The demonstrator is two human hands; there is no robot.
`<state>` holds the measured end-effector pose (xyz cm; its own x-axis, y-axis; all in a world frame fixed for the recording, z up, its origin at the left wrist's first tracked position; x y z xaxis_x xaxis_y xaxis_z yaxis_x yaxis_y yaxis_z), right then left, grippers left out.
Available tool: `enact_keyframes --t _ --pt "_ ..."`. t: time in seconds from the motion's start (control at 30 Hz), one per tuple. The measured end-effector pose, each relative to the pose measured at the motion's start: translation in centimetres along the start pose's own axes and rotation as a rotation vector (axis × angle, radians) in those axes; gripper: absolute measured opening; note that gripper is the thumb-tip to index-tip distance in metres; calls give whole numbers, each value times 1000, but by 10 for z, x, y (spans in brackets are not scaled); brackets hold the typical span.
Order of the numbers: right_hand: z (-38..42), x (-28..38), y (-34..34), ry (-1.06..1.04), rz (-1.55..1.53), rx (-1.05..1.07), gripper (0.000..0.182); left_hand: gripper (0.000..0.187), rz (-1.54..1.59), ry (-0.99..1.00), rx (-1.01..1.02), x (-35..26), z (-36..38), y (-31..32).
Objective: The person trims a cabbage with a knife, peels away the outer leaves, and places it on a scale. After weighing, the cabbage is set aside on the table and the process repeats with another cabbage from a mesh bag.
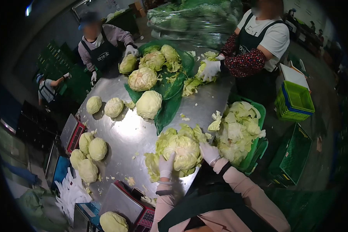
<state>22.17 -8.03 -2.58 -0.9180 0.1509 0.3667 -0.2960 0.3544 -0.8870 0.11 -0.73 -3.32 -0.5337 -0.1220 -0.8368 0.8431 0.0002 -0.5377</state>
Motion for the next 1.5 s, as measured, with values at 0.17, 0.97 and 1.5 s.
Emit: enact_keyframes --t 0.17,0.97,1.5 --pt "-44 -35 8 118 -146 157 31 65 -59 70 -62 16 -2 7" --pt "-97 2 -32 -600 -189 814 25 60 141 52 -123 6 15 1" --pt "-135 8 -17 -795 -216 833 22 57 166 -45 -66 0 12 -2"
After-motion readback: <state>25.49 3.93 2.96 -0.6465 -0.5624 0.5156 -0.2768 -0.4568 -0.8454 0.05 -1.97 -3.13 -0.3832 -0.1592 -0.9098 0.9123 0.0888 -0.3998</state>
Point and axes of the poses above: each hand's wrist, its own z-axis away from the middle knuckle, its own y-axis out of the palm, x = y × z, the point moved 4 cm from there along -z, towards the middle knuckle, and after that the axes turned 7 degrees about -x, right-handed, at the moved point
